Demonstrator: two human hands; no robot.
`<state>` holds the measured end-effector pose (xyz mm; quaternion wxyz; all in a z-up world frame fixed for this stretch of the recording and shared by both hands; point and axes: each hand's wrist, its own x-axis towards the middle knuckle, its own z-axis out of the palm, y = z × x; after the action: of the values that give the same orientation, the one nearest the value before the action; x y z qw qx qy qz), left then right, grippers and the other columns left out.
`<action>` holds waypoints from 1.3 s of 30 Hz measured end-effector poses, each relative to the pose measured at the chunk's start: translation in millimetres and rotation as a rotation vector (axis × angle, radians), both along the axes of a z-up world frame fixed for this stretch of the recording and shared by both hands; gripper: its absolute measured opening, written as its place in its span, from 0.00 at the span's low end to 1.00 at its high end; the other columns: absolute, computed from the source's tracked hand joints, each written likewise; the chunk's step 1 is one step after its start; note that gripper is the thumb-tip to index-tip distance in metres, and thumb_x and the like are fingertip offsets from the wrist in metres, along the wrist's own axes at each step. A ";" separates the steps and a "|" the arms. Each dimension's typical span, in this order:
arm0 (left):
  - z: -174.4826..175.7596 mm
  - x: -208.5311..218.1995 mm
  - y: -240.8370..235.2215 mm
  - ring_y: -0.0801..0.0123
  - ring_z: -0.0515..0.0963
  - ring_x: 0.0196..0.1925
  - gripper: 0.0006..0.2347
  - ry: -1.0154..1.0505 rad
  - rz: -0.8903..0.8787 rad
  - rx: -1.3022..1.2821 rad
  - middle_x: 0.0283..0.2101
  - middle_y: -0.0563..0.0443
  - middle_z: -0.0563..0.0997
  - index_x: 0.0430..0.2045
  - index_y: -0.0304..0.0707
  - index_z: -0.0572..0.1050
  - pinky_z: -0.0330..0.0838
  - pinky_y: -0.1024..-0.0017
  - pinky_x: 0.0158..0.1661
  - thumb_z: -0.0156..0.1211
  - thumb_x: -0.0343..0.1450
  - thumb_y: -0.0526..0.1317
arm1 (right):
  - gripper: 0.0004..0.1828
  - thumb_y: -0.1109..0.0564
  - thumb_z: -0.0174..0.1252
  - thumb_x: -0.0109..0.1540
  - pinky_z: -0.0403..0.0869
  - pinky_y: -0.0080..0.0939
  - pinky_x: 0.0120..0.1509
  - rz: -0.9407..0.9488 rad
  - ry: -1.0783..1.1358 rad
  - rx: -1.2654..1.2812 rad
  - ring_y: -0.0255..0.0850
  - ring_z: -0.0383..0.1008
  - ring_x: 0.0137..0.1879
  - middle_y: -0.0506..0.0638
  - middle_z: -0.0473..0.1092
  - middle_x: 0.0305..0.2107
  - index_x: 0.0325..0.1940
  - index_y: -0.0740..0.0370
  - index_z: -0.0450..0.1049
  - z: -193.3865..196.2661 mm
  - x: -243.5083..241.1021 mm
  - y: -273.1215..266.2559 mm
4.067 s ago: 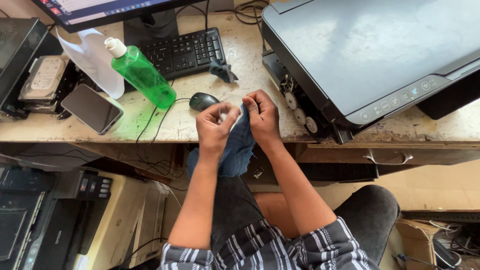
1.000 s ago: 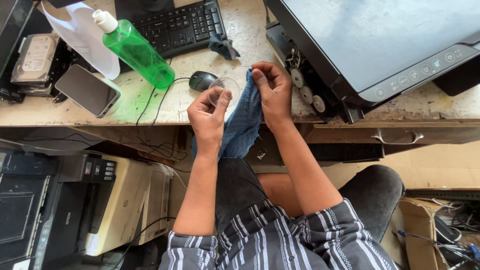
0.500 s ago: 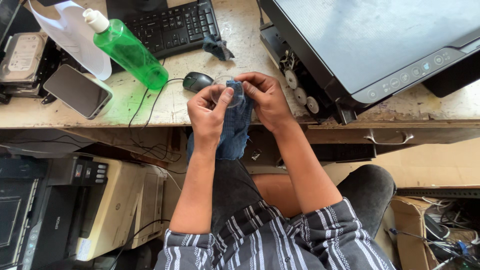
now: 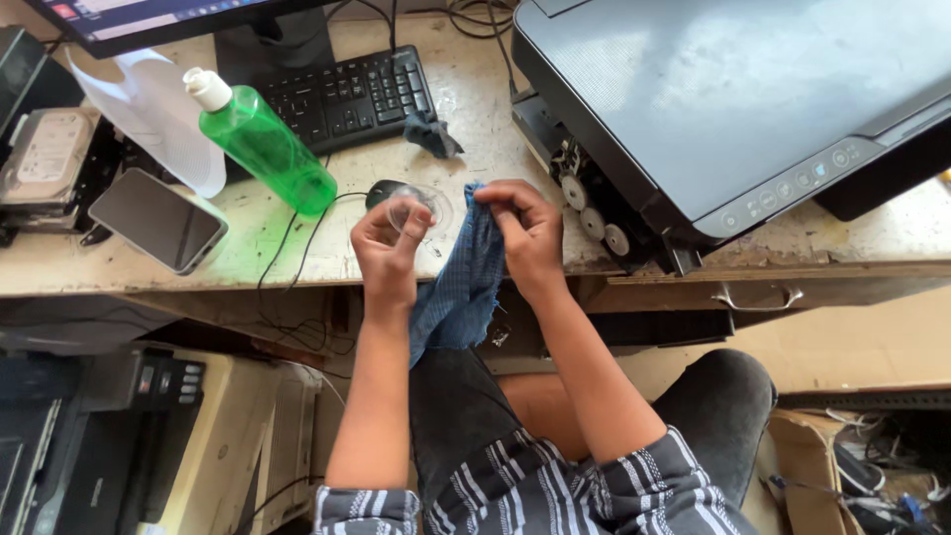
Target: The person removes three small white rollers from the front of a printer. They then pour liquid from a green bottle onto a blue cloth and wipe the printer's internal mechanism with the cloth. Finally, they use a small metal tool to clean a specific part inside the printer.
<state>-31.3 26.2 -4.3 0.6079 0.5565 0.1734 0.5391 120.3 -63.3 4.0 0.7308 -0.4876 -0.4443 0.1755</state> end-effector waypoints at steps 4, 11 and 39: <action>-4.1 -1.3 0.0 0.77 0.79 0.37 0.04 -0.047 -0.028 -0.025 0.33 0.55 0.82 0.33 0.33 0.80 0.72 0.78 0.43 0.69 0.72 0.35 | 0.08 0.67 0.66 0.60 0.73 0.36 0.57 -0.342 -0.352 -0.085 0.43 0.77 0.49 0.54 0.75 0.41 0.43 0.67 0.78 17.1 -14.4 -19.3; -1.2 -10.7 -7.9 0.82 0.69 0.30 0.06 0.180 -0.072 0.042 0.27 0.60 0.75 0.29 0.32 0.78 0.61 0.80 0.34 0.68 0.74 0.35 | 0.10 0.67 0.70 0.59 0.78 0.37 0.46 -0.675 -0.572 -0.091 0.43 0.81 0.42 0.53 0.78 0.37 0.42 0.64 0.78 26.9 -2.3 -47.5; 23.8 4.5 -4.1 0.62 0.82 0.58 0.01 0.088 -0.193 0.088 0.52 0.43 0.81 0.28 0.35 0.73 0.76 0.66 0.59 0.59 0.69 0.31 | 0.12 0.65 0.71 0.59 0.77 0.37 0.40 -0.855 -0.581 -0.281 0.42 0.81 0.34 0.56 0.79 0.32 0.46 0.66 0.80 63.1 4.9 -55.6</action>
<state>-26.8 22.1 19.6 0.6238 0.6200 0.1216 0.4602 125.2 -118.9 67.1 0.5114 -0.7469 -0.3621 -0.2225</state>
